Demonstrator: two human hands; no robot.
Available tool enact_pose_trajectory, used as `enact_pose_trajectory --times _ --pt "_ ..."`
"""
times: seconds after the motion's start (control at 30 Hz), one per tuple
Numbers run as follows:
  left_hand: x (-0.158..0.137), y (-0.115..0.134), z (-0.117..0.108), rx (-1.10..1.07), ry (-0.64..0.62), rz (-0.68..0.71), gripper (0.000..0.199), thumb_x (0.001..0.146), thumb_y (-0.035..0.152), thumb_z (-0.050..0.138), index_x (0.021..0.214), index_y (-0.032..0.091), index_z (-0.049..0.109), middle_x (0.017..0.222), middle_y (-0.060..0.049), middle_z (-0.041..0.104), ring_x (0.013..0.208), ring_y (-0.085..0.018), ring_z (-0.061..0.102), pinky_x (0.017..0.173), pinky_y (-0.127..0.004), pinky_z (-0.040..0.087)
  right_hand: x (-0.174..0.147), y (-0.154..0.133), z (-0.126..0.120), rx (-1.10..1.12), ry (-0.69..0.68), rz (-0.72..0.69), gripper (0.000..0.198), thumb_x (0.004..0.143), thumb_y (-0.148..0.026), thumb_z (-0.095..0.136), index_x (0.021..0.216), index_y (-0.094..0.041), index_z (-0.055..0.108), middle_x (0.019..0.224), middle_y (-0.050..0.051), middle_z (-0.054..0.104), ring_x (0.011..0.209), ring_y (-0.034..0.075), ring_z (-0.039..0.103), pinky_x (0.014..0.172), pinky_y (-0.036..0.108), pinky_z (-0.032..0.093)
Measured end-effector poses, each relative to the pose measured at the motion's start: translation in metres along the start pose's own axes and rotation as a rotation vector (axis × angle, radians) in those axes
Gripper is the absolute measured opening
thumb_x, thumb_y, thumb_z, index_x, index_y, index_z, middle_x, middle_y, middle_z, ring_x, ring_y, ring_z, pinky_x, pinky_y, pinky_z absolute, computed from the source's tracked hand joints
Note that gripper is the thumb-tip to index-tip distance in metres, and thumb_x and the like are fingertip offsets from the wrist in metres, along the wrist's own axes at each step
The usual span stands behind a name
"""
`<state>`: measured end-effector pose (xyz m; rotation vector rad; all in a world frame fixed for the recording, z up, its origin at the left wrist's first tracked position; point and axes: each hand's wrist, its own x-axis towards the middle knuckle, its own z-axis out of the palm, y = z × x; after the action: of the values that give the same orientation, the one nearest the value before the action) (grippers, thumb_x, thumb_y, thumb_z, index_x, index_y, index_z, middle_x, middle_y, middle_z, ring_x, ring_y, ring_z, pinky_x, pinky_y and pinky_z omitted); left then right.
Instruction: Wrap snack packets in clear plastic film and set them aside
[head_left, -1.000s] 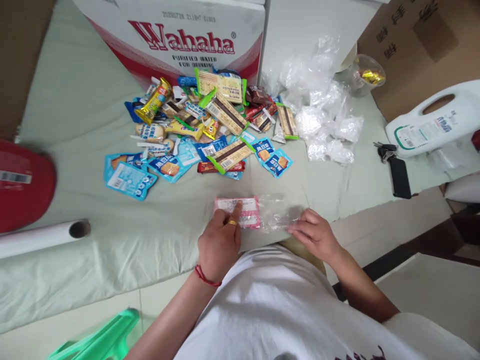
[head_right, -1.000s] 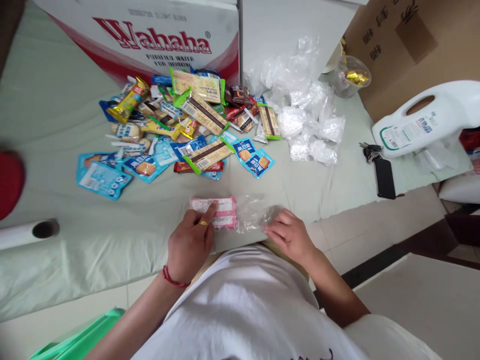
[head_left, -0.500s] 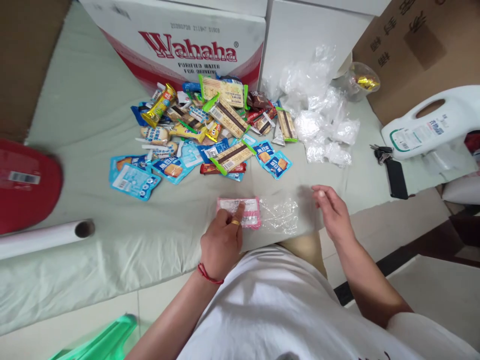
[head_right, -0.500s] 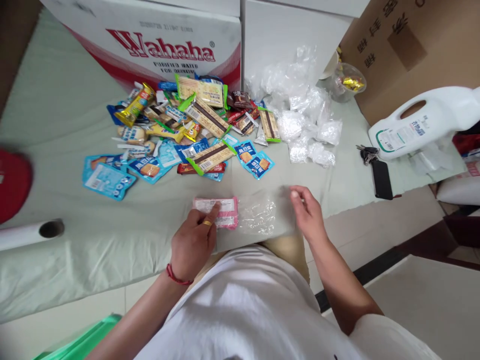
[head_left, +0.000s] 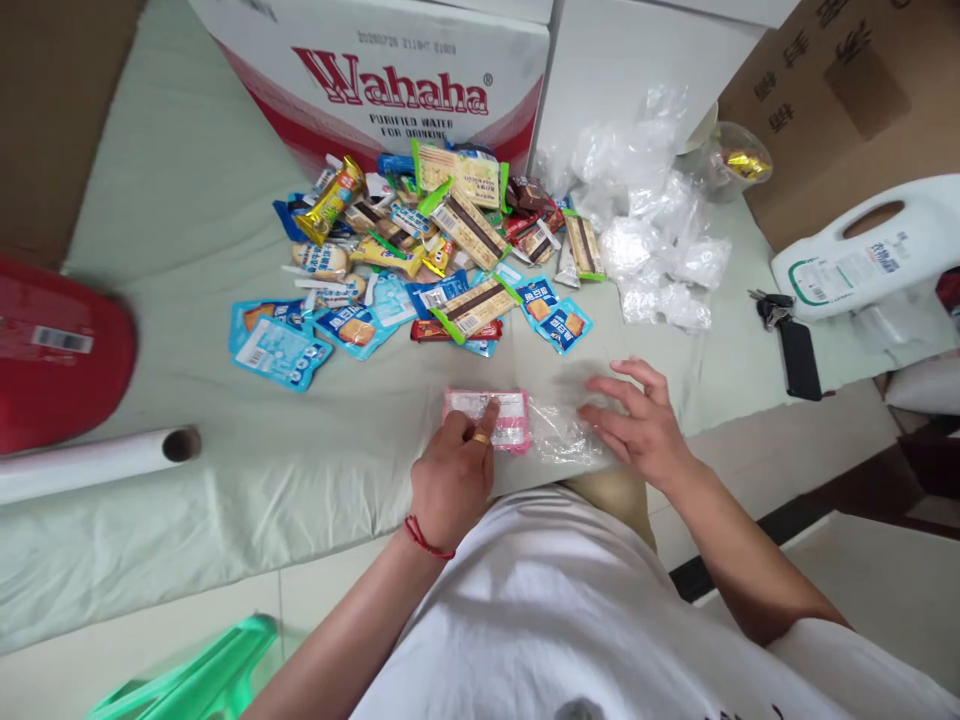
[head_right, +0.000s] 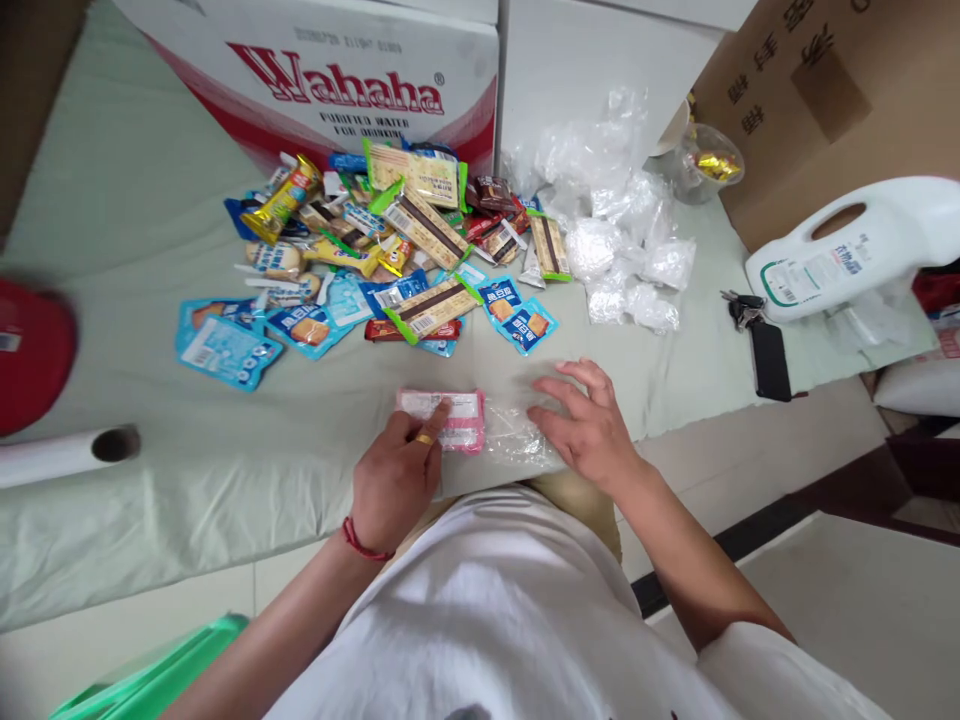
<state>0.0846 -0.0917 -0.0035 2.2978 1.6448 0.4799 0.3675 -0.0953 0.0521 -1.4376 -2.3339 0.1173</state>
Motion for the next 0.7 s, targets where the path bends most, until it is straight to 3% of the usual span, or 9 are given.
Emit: enact_pose_trajectory --times 0.13,0.27,0.33,0.43,0.53,0.6,0.7 --pt "-0.001 0.0 0.0 0.012 0.013 0.012 0.05 0.1 0.016 0.044 0.146 0.027 0.06 0.092 -0.005 0.063 0.078 -0.016 0.058 0.058 -0.024 0.038 -0.026 -0.003 0.0 -0.024 0.046 -0.045 0.027 0.096 -0.018 0.066 0.111 -0.036 0.078 0.117 0.003 0.074 0.125 0.03 0.053 0.107 0.055 0.049" --pt "0.0 0.006 -0.003 0.016 0.026 0.0 0.046 0.102 0.021 0.044 0.144 0.026 0.062 0.092 -0.006 0.062 0.077 -0.017 0.059 0.056 -0.026 0.037 -0.058 -0.004 0.005 0.076 -0.114 -0.086 0.027 0.096 -0.015 0.062 0.11 -0.032 0.078 0.12 0.003 0.075 0.118 0.028 0.058 0.099 0.053 0.053" --pt "0.001 0.01 -0.006 0.021 0.007 -0.021 0.043 0.104 0.033 0.048 0.144 0.025 0.062 0.096 -0.007 0.063 0.081 -0.018 0.061 0.055 -0.027 0.036 -0.067 -0.002 0.002 0.178 -0.114 -0.054 0.022 0.095 -0.017 0.06 0.102 -0.029 0.077 0.118 0.003 0.075 0.117 0.029 0.059 0.095 0.052 0.054" --pt "0.001 0.016 -0.008 0.052 -0.026 -0.048 0.048 0.102 0.048 0.055 0.143 0.025 0.063 0.102 -0.009 0.062 0.09 -0.021 0.063 0.054 -0.029 0.035 -0.063 0.006 -0.009 0.301 0.056 0.21 0.024 0.096 -0.019 0.052 0.093 -0.028 0.074 0.106 0.004 0.075 0.11 0.028 0.062 0.093 0.05 0.054" --pt "0.001 0.018 -0.007 0.078 -0.046 -0.059 0.05 0.1 0.05 0.059 0.143 0.025 0.062 0.104 -0.009 0.061 0.093 -0.022 0.063 0.054 -0.029 0.035 -0.036 0.015 -0.009 0.333 0.149 0.568 0.023 0.101 -0.035 0.05 0.109 -0.027 0.071 0.105 0.006 0.074 0.101 0.025 0.066 0.087 0.043 0.055" --pt "0.001 0.017 -0.006 0.086 -0.06 -0.06 0.051 0.1 0.052 0.058 0.144 0.026 0.061 0.105 -0.009 0.061 0.093 -0.022 0.063 0.054 -0.03 0.037 -0.01 0.017 0.0 0.33 0.068 0.663 0.036 0.103 -0.049 0.048 0.12 -0.025 0.067 0.104 0.008 0.074 0.098 0.026 0.066 0.083 0.04 0.053" --pt "0.001 0.015 -0.006 0.088 -0.077 -0.047 0.052 0.102 0.053 0.054 0.146 0.026 0.06 0.106 -0.01 0.061 0.094 -0.023 0.063 0.057 -0.029 0.04 0.023 0.008 0.018 0.307 -0.195 0.646 0.049 0.105 -0.058 0.037 0.111 -0.022 0.07 0.091 0.007 0.073 0.093 0.025 0.064 0.082 0.036 0.047"
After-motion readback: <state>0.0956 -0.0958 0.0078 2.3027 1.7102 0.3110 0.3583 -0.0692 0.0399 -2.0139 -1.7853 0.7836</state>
